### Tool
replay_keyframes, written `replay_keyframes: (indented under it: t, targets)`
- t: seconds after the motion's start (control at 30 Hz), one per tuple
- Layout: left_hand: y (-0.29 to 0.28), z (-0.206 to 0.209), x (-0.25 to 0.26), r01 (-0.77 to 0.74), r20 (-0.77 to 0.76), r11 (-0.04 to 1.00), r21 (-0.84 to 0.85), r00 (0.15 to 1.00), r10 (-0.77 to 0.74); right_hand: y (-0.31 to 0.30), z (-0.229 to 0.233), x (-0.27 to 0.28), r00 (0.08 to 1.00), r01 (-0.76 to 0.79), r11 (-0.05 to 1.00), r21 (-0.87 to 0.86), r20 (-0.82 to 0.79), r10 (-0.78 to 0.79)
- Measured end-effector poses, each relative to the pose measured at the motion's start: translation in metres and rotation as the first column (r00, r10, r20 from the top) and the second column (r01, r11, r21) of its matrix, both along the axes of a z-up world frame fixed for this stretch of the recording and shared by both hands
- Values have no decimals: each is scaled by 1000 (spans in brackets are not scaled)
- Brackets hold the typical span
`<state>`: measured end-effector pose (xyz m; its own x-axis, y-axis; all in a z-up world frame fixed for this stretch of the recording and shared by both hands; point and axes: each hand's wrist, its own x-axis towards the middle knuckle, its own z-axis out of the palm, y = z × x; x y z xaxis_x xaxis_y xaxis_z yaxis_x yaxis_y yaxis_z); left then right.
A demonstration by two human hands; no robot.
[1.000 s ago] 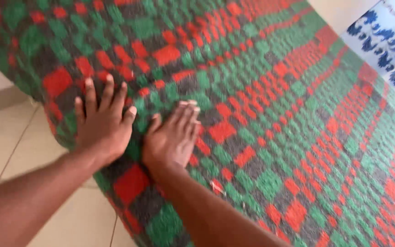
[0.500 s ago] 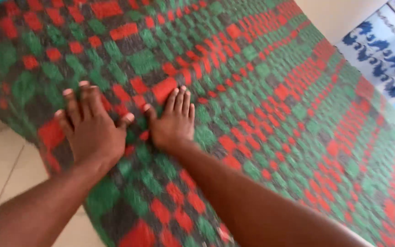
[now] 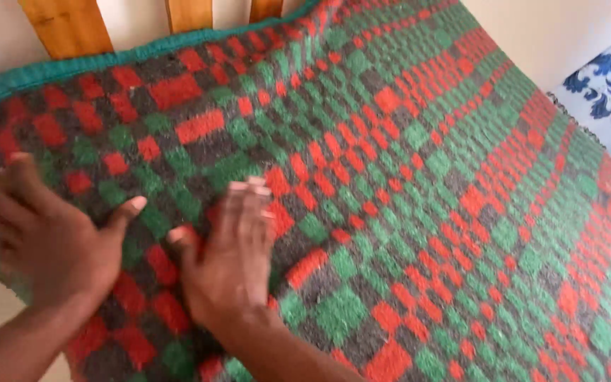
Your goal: The person makes a bed by smoothing a blanket across the mattress and tucking the edges around the sides by hand.
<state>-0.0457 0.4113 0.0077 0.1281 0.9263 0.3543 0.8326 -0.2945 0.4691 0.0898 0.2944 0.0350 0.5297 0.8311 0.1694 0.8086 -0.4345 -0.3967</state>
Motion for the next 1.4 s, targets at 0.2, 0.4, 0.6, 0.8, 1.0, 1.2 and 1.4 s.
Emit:
replay_keyframes:
  t: [0.2, 0.4, 0.6, 0.8, 1.0, 1.2, 1.4]
  targets:
    - [44, -4, -11, 275, -226, 940, 202, 947, -229, 57, 10, -21, 970, 240, 967, -80, -15, -242]
    - [90, 22, -18, 215, -341, 957, 192, 929, -141, 137, 0, -61, 984, 72, 986, 149, 153, -95]
    - [135, 39, -21, 240, 71, 970, -45, 969, -237, 126, 10, -29, 982, -132, 968, 214, -102, 157]
    - [137, 44, -32, 137, -282, 956, 258, 957, -61, 138, 37, 33, 997, -72, 942, 329, -5, 78]
    - [147, 69, -35, 188, -359, 964, -188, 900, -245, 220, 56, 73, 981, -163, 987, 3, -103, 163]
    - [177, 75, -34, 90, -403, 892, -444, 868, -289, 262, 85, 77, 976, -146, 835, -531, 61, 209]
    - [149, 99, -56, 148, -301, 984, -100, 938, -171, 266, 40, 68, 952, -219, 956, 196, 258, 165]
